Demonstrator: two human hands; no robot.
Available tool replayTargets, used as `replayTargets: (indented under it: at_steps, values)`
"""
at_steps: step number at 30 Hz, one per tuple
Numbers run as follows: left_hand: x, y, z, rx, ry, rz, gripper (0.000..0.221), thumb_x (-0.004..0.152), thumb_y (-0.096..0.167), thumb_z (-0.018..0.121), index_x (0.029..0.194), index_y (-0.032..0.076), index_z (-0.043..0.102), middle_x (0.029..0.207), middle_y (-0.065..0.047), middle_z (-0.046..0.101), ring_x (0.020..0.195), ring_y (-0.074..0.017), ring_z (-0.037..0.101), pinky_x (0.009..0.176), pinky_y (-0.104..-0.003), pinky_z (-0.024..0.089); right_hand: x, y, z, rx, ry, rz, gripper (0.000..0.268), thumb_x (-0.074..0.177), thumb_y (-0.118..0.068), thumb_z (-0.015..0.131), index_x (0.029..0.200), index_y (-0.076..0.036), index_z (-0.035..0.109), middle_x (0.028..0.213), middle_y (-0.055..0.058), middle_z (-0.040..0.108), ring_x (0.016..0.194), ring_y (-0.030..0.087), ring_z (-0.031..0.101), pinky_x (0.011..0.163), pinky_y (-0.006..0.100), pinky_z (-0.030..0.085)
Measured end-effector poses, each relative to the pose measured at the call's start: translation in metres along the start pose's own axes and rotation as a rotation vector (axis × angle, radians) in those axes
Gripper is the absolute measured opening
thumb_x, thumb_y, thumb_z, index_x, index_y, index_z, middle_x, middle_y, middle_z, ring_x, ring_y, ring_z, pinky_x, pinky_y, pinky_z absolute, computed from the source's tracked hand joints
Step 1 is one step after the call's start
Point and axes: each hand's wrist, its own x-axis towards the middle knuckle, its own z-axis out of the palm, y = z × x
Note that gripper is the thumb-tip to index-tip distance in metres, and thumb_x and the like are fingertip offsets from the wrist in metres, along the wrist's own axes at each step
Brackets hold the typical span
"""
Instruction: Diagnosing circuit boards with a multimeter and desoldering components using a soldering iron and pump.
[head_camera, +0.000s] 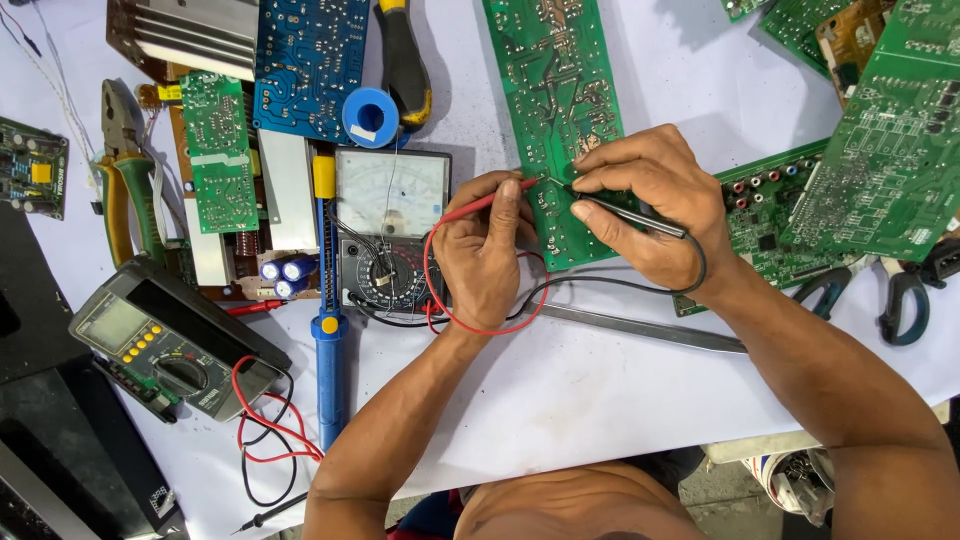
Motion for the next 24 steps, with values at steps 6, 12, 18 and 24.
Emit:
replayTargets:
  at_steps: [6,12,18,24]
  values:
    - [0.000,0.003,0.003,0.068,0.073,0.109,0.011,0.107,0.017,0.063,0.110,0.010,0.071,0.097,-0.007,0.073,0.087,-0.0077,0.064,0.085,-0.029,0.055,-0.009,0.003,0.005,0.172,0.011,0.113,0.015,0.094,-0.002,0.077,0.103,0.007,0.071,0.113,0.027,0.068,0.109,0.041,0.069,0.095,0.047,0.054]
    - [0.002,0.005,-0.003,0.171,-0.087,0.078,0.021,0.106,0.027,0.059,0.111,0.009,0.067,0.112,-0.008,0.071,0.106,-0.0197,0.070,0.091,-0.029,0.057,-0.008,0.002,-0.005,-0.011,0.096,0.333,0.022,0.108,-0.013,0.064,0.118,0.007,0.062,0.133,0.026,0.056,0.119,0.030,0.063,0.100,0.035,0.057]
    - [0.001,0.004,-0.003,0.140,-0.099,0.120,0.017,0.107,0.023,0.059,0.111,0.009,0.067,0.112,-0.007,0.070,0.106,-0.0203,0.071,0.095,-0.030,0.058,-0.012,0.001,0.000,0.072,0.056,0.372,0.019,0.106,-0.010,0.064,0.117,0.005,0.062,0.128,0.022,0.061,0.116,0.028,0.064,0.095,0.034,0.055]
    - [-0.006,0.016,-0.004,0.357,-0.095,0.278,0.022,0.108,0.028,0.056,0.110,0.010,0.068,0.112,-0.007,0.068,0.112,-0.0236,0.065,0.100,-0.036,0.054,-0.011,-0.005,-0.007,-0.052,-0.064,0.275,0.021,0.102,-0.015,0.070,0.113,0.003,0.069,0.123,0.026,0.063,0.132,0.037,0.060,0.108,0.043,0.050]
